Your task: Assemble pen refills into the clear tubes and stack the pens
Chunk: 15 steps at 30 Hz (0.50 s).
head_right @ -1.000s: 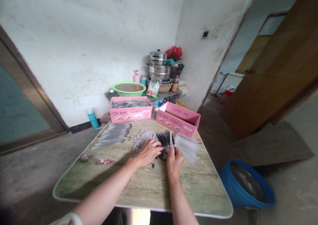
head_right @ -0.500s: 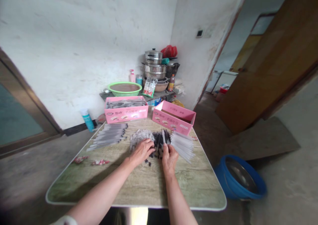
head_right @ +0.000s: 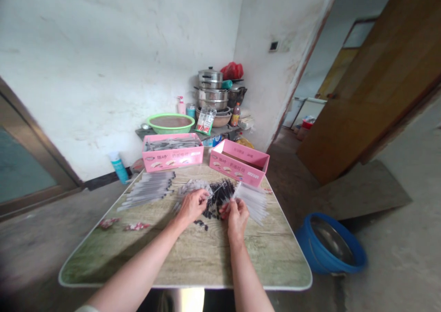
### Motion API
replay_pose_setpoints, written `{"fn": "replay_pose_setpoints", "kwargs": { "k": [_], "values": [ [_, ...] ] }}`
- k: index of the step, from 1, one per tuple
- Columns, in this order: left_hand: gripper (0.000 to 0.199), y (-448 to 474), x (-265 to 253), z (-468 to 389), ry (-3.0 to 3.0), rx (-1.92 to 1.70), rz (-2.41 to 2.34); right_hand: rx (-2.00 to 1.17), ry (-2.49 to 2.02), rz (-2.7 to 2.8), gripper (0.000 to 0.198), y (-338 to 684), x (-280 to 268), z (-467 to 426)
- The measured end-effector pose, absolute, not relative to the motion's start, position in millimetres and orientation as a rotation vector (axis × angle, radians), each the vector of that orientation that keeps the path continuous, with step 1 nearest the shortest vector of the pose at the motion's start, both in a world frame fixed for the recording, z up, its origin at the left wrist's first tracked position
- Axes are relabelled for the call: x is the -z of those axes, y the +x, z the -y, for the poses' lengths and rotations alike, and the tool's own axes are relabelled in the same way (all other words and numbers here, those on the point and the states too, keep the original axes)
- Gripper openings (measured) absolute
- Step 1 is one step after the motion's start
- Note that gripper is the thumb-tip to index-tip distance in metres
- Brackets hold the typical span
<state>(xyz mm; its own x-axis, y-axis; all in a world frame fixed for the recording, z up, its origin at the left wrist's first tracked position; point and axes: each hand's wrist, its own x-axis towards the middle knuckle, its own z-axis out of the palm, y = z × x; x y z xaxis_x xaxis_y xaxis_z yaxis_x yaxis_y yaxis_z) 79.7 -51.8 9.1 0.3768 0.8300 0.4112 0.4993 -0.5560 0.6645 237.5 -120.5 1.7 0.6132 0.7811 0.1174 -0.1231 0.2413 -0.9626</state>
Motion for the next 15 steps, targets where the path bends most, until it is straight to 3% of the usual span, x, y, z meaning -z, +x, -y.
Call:
{"fn": "replay_pose_setpoints", "kwargs": {
  "k": [7,15],
  "values": [
    [0.023,66,-11,41,1.677,-0.941,-0.832,-0.558,-1.195,0.52,0.026,247,-2,118],
    [0.023,58,-17,44,1.573,-0.772,-0.696,-0.802,-0.928,0.426,0.029,259,-10,123]
  ]
}}
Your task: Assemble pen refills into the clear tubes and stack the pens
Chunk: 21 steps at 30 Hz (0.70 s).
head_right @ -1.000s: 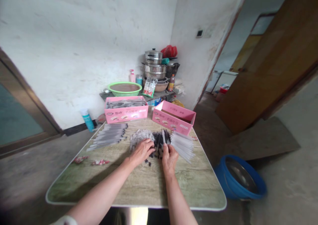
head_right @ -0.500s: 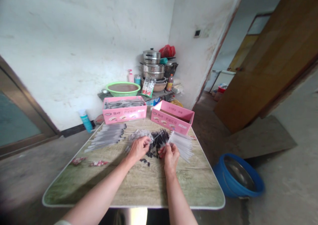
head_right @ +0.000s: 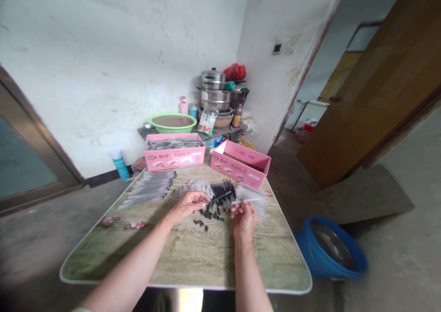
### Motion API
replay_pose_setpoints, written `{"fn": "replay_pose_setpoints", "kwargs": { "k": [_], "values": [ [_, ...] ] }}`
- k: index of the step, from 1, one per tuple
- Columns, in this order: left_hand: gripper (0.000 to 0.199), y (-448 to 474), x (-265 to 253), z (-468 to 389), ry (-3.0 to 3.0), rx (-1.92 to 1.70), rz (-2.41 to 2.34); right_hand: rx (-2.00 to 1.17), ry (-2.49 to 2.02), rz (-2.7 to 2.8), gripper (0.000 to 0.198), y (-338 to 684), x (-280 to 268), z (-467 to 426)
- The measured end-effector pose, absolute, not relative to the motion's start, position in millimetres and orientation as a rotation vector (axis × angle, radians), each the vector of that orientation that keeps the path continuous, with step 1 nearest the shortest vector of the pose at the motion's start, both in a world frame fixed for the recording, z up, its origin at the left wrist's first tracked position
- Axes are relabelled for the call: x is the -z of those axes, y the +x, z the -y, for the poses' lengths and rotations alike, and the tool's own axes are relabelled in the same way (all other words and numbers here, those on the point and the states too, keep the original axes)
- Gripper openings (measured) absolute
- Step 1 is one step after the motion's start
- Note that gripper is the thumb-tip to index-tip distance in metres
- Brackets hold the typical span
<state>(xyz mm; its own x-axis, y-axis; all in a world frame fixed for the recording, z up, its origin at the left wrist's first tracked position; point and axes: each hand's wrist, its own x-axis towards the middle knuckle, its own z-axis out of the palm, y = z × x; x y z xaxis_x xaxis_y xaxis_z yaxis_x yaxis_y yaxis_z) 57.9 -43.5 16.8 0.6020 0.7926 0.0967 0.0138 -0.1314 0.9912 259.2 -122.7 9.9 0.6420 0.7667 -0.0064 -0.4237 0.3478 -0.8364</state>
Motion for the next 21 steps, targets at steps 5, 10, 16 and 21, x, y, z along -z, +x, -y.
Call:
{"fn": "replay_pose_setpoints", "kwargs": {
  "k": [5,10,16,21],
  "values": [
    [0.02,55.0,-21.3,47.5,1.616,-0.722,-0.673,-0.782,-0.879,0.397,0.028,265.8,-4.3,121.4],
    [0.02,53.8,-21.6,47.9,1.662,-0.709,-0.683,-0.768,-0.889,0.413,0.027,267.2,-2.4,120.7],
    [0.019,54.2,-28.0,50.8,1.662,-0.707,-0.7,-0.792,-0.878,0.407,0.029,266.8,-3.4,121.2],
    [0.018,54.6,-25.5,50.7,1.678,-0.71,-0.697,-0.809,-0.9,0.436,0.03,262.3,-5.3,120.6]
  ]
}}
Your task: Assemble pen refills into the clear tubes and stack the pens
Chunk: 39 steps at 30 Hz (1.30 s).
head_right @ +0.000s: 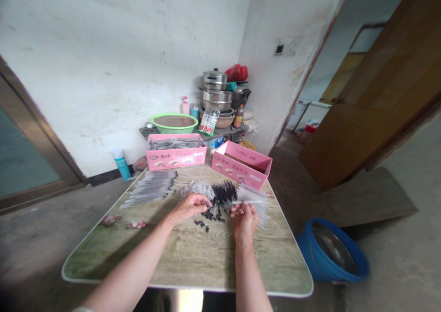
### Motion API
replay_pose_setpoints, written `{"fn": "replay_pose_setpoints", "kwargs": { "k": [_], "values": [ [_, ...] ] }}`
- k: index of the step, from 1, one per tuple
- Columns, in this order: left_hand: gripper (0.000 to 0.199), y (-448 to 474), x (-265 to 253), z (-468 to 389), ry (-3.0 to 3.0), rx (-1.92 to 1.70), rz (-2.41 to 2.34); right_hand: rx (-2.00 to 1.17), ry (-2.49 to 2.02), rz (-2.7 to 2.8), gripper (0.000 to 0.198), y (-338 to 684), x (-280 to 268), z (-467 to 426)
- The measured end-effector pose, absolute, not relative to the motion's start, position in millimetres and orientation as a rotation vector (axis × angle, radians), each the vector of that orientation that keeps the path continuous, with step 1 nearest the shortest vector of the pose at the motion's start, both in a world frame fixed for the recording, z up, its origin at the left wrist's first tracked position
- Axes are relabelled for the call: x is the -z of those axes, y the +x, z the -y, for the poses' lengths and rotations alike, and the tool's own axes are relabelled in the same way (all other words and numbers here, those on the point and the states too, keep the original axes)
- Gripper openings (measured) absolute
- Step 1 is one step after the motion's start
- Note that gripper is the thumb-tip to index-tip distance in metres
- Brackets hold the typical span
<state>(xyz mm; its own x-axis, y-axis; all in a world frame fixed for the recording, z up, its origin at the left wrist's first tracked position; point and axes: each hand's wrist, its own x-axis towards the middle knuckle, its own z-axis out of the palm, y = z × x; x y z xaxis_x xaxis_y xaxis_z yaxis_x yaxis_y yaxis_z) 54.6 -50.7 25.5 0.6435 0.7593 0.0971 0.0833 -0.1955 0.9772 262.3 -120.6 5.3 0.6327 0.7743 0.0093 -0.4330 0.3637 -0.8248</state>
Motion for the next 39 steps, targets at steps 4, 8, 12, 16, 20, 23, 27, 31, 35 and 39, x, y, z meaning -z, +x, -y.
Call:
{"fn": "replay_pose_setpoints", "kwargs": {
  "k": [4,8,12,16,20,23,27,31,35,39],
  "values": [
    [0.021,57,-19,49,1.666,-0.685,-0.68,-0.851,-0.941,0.52,0.031,252,-8,121],
    [0.028,60,-15,47,1.573,-0.692,-0.587,-0.929,-0.967,0.582,0.032,245,-9,121],
    [0.035,61,-19,49,1.446,-0.709,-0.49,-0.989,-0.963,0.598,0.03,244,-8,121],
    [0.04,64,-22,53,1.34,-0.73,-0.464,-1.079,-0.928,0.664,0.031,242,-9,123],
    [0.042,66,-21,53,1.352,-0.722,-0.478,-1.226,-0.903,0.747,0.029,237,-11,125],
    [0.042,66,-20,53,1.375,-0.699,-0.484,-1.265,-0.885,0.755,0.027,235,-11,125],
    [0.043,65,-19,53,1.388,-0.648,-0.457,-1.277,-0.878,0.773,0.028,235,-9,124],
    [0.039,64,-19,52,1.404,-0.671,-0.467,-1.278,-0.876,0.785,0.03,234,-10,123],
    [0.033,62,-18,50,1.419,-0.735,-0.508,-1.233,-0.868,0.714,0.031,234,-11,121],
    [0.033,64,-13,47,1.447,-0.801,-0.536,-1.219,-0.827,0.639,0.03,241,-9,120]
  ]
}}
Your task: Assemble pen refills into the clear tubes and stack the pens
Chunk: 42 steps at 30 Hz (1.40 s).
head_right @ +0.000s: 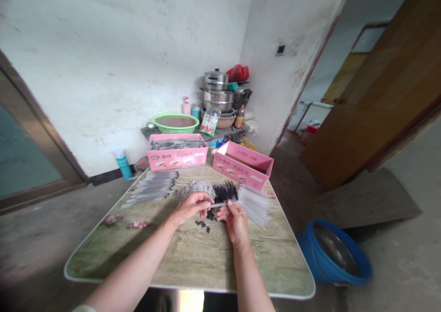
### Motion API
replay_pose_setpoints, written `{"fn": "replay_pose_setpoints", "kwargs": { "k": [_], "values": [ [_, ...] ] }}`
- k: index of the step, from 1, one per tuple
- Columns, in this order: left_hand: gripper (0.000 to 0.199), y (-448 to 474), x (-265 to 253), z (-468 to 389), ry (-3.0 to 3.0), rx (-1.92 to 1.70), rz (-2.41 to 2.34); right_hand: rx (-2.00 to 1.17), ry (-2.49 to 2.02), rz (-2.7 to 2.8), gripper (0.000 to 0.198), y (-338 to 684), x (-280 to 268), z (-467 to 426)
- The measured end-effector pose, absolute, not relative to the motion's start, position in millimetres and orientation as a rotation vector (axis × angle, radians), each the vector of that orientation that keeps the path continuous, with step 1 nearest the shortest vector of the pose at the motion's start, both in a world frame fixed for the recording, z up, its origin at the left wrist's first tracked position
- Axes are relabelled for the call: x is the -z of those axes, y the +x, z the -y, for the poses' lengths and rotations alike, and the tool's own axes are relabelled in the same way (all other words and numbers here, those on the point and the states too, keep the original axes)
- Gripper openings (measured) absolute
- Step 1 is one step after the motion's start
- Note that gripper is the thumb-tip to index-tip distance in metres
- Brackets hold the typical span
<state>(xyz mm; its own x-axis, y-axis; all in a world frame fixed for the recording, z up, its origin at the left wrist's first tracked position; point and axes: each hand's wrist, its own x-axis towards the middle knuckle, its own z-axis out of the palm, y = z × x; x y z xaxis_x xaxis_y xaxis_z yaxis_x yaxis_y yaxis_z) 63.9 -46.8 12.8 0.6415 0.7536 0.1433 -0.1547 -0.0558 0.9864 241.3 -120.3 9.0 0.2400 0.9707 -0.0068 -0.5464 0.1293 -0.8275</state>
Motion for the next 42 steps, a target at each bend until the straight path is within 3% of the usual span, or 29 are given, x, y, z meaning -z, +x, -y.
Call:
{"fn": "replay_pose_setpoints", "kwargs": {
  "k": [6,10,28,35,42],
  "values": [
    [0.009,64,-8,40,1.753,-1.068,-0.867,-1.107,-0.786,0.43,0.025,255,-1,118],
    [0.012,55,-16,37,1.928,-1.179,-0.985,-1.119,-0.791,0.415,0.024,255,1,118],
    [0.017,73,-9,54,2.53,-0.662,-0.719,-1.127,-0.787,0.421,0.019,255,4,118],
    [0.013,74,-13,56,2.141,-0.837,-0.762,-1.124,-0.809,0.436,0.024,252,0,119],
    [0.023,73,-1,43,1.514,-0.933,-0.653,-1.106,-0.849,0.515,0.029,247,-3,120]
  ]
}}
